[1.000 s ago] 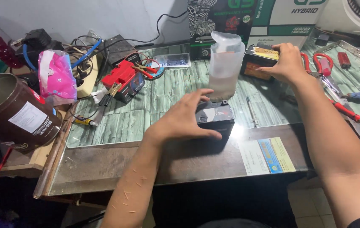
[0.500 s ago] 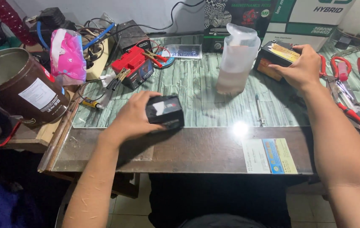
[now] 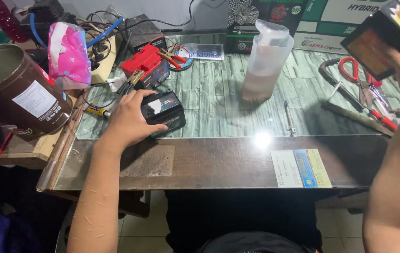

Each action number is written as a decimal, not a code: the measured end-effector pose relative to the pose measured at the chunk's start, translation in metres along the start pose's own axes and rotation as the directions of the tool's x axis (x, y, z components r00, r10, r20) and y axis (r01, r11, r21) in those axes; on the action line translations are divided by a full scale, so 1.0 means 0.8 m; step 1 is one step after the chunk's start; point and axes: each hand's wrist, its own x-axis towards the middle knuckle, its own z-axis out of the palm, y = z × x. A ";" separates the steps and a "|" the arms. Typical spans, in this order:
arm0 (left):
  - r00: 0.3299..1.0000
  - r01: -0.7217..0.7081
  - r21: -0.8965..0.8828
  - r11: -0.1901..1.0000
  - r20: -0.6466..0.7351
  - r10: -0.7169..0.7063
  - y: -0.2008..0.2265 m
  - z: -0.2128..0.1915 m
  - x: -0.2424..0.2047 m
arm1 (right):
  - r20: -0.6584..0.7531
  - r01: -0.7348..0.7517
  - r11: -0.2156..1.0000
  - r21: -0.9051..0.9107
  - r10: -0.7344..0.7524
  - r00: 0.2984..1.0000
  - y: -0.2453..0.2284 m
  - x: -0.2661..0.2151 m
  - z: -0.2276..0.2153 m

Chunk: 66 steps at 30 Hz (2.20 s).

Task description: Filling a motorcycle battery with electrolyte and sealing it using a plastic strip and a small tapping tool.

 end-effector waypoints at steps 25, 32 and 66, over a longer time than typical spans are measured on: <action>0.612 -0.696 -0.594 0.403 -0.197 0.766 0.179 0.138 0.016 | 0.483 0.152 0.940 0.307 -0.291 0.826 -0.288 -0.265 0.082; 0.638 -0.702 -0.552 0.449 -0.210 0.740 0.183 0.146 0.017 | 0.426 0.190 0.906 0.378 -0.353 0.833 -0.252 -0.249 0.046; 0.636 -0.542 -0.664 0.515 0.076 0.768 0.173 0.125 0.029 | 0.003 -0.036 0.571 -0.820 0.068 0.998 -0.020 -0.211 -0.138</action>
